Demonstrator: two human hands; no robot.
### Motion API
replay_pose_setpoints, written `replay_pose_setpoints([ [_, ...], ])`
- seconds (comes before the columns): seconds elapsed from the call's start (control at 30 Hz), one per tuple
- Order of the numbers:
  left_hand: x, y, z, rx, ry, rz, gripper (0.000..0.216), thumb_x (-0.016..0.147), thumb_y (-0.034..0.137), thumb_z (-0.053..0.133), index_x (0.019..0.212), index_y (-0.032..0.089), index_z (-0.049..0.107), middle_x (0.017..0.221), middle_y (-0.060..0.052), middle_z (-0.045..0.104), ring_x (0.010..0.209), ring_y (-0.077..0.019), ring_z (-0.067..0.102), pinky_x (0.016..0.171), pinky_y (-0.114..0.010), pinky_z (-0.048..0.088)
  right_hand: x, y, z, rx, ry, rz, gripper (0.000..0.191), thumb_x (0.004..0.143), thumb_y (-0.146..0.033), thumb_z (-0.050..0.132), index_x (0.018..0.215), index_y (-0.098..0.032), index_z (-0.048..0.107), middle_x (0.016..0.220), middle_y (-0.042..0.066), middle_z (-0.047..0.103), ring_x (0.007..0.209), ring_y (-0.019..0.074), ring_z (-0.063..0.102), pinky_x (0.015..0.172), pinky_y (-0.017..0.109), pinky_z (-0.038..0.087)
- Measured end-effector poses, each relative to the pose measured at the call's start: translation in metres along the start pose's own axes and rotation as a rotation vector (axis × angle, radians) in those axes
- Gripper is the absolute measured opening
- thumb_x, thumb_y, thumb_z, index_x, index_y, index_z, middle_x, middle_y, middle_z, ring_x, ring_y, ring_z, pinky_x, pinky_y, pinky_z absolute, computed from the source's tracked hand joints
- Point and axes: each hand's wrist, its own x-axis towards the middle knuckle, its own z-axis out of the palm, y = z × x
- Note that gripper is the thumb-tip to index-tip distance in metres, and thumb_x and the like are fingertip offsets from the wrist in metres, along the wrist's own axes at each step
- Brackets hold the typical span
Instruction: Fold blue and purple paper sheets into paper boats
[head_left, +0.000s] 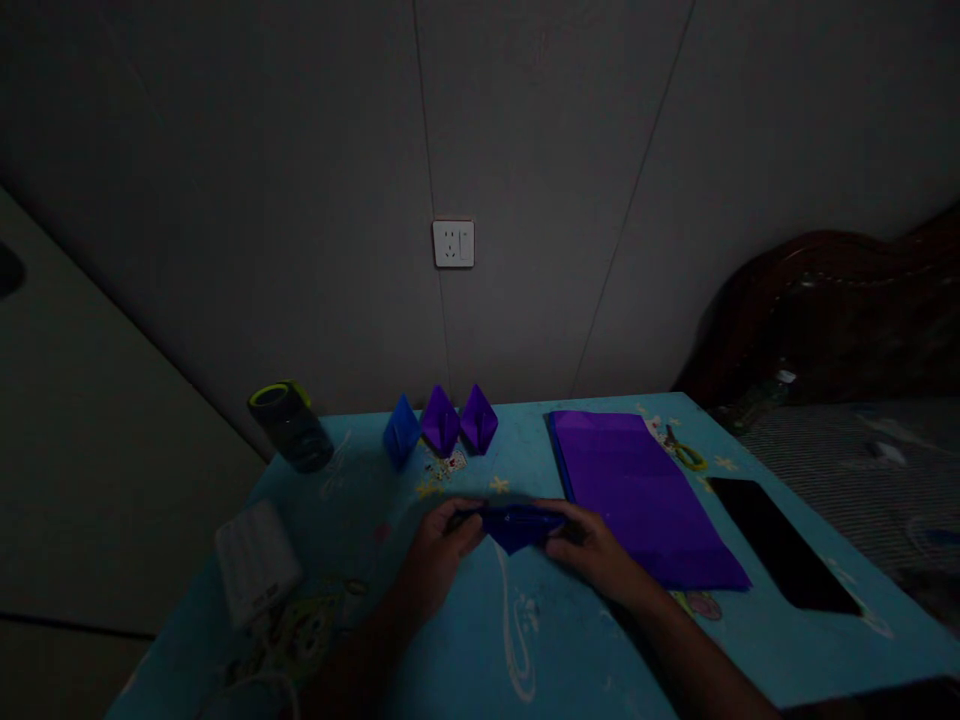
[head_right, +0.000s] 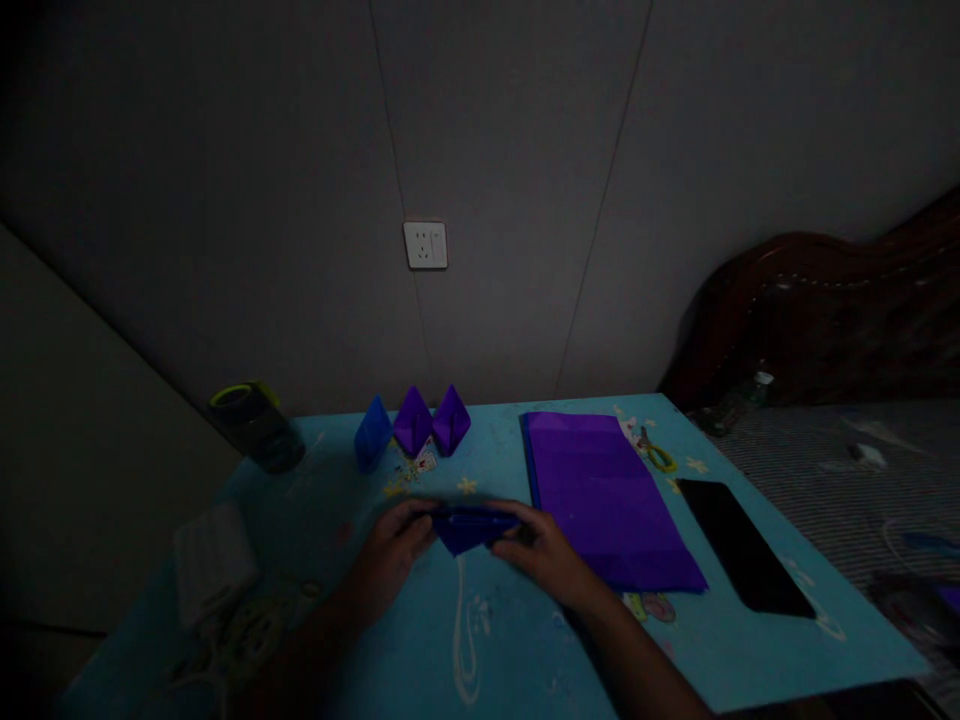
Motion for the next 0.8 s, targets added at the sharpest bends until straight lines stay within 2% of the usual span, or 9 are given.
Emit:
replay_pose_setpoints([
  [0.07, 0.000, -0.001, 0.002, -0.078, 0.027, -0.043, 0.036, 0.060, 0.036, 0.088, 0.082, 0.015, 0.070, 0.087, -0.003, 0.070, 0.086, -0.0170, 0.068, 0.083, -0.028, 0.056, 0.000, -0.002, 0.002, -0.047, 0.022, -0.043, 0.052, 0.076, -0.046, 0.075, 0.121, -0.021, 0.066, 0.098, 0.007, 0.075, 0.086, 0.0233, 0.068, 0.075, 0.035, 0.054],
  [0.13, 0.000, -0.003, 0.003, -0.083, -0.005, -0.073, 0.037, 0.062, 0.040, 0.086, 0.083, 0.015, 0.068, 0.086, -0.002, 0.069, 0.084, -0.0174, 0.069, 0.084, -0.030, 0.056, 0.000, -0.004, 0.004, -0.123, 0.091, -0.094, 0.039, 0.081, -0.046, 0.070, 0.110, -0.019, 0.070, 0.095, 0.007, 0.074, 0.085, 0.0218, 0.067, 0.075, 0.032, 0.053],
  [0.23, -0.002, -0.006, 0.003, 0.097, -0.070, -0.098, 0.041, 0.070, 0.050, 0.078, 0.088, 0.015, 0.067, 0.084, -0.002, 0.067, 0.078, -0.0199, 0.068, 0.073, -0.034, 0.059, 0.001, -0.005, 0.006, -0.182, 0.154, -0.079, 0.035, 0.088, -0.049, 0.060, 0.085, -0.016, 0.070, 0.066, 0.002, 0.067, 0.060, 0.0151, 0.059, 0.056, 0.024, 0.046],
  [0.33, -0.006, -0.007, 0.002, 0.357, -0.108, 0.029, 0.040, 0.078, 0.052, 0.068, 0.094, 0.016, 0.069, 0.084, -0.004, 0.067, 0.083, -0.0218, 0.066, 0.073, -0.033, 0.058, 0.001, -0.008, 0.009, -0.199, 0.156, -0.046, 0.040, 0.090, -0.050, 0.056, 0.071, -0.016, 0.064, 0.054, -0.002, 0.058, 0.048, 0.0110, 0.050, 0.045, 0.021, 0.038],
  [0.4, -0.008, -0.006, 0.003, 0.447, -0.122, 0.148, 0.038, 0.082, 0.046, 0.067, 0.108, 0.018, 0.068, 0.092, -0.006, 0.068, 0.092, -0.0226, 0.065, 0.084, -0.033, 0.054, 0.001, -0.010, 0.012, -0.208, 0.126, -0.035, 0.040, 0.090, -0.050, 0.056, 0.071, -0.016, 0.065, 0.054, -0.002, 0.058, 0.047, 0.0107, 0.050, 0.044, 0.021, 0.037],
  [0.47, -0.011, -0.005, 0.003, 0.481, -0.112, 0.208, 0.047, 0.082, 0.038, 0.069, 0.125, 0.022, 0.060, 0.100, -0.007, 0.068, 0.098, -0.0231, 0.064, 0.089, -0.033, 0.051, 0.001, -0.013, 0.016, -0.221, 0.093, -0.030, 0.039, 0.090, -0.049, 0.056, 0.072, -0.017, 0.066, 0.054, -0.001, 0.060, 0.047, 0.0115, 0.051, 0.044, 0.021, 0.037],
  [0.63, -0.014, -0.006, 0.006, 0.432, -0.126, 0.185, 0.061, 0.088, 0.035, 0.062, 0.144, 0.026, 0.039, 0.099, -0.006, 0.068, 0.091, -0.0202, 0.065, 0.086, -0.033, 0.051, 0.000, -0.011, 0.024, -0.214, 0.061, -0.061, 0.034, 0.087, -0.048, 0.061, 0.087, -0.016, 0.071, 0.061, 0.001, 0.065, 0.053, 0.0147, 0.057, 0.050, 0.024, 0.043],
  [0.73, -0.013, -0.007, 0.005, 0.330, -0.184, 0.180, 0.067, 0.091, 0.035, 0.058, 0.150, 0.026, 0.027, 0.115, -0.008, 0.067, 0.104, -0.0212, 0.064, 0.098, -0.037, 0.046, -0.002, -0.008, 0.027, -0.198, 0.007, -0.153, 0.035, 0.083, -0.049, 0.065, 0.096, -0.017, 0.069, 0.071, 0.001, 0.065, 0.062, 0.0160, 0.058, 0.057, 0.025, 0.047],
  [0.8, -0.011, -0.008, 0.005, 0.333, -0.228, 0.165, 0.061, 0.093, 0.036, 0.056, 0.149, 0.027, 0.033, 0.131, -0.010, 0.061, 0.118, -0.0233, 0.059, 0.106, -0.038, 0.041, -0.002, -0.008, 0.031, -0.221, -0.001, -0.218, 0.033, 0.084, -0.049, 0.065, 0.093, -0.017, 0.068, 0.072, 0.000, 0.062, 0.065, 0.0159, 0.056, 0.061, 0.025, 0.047],
])
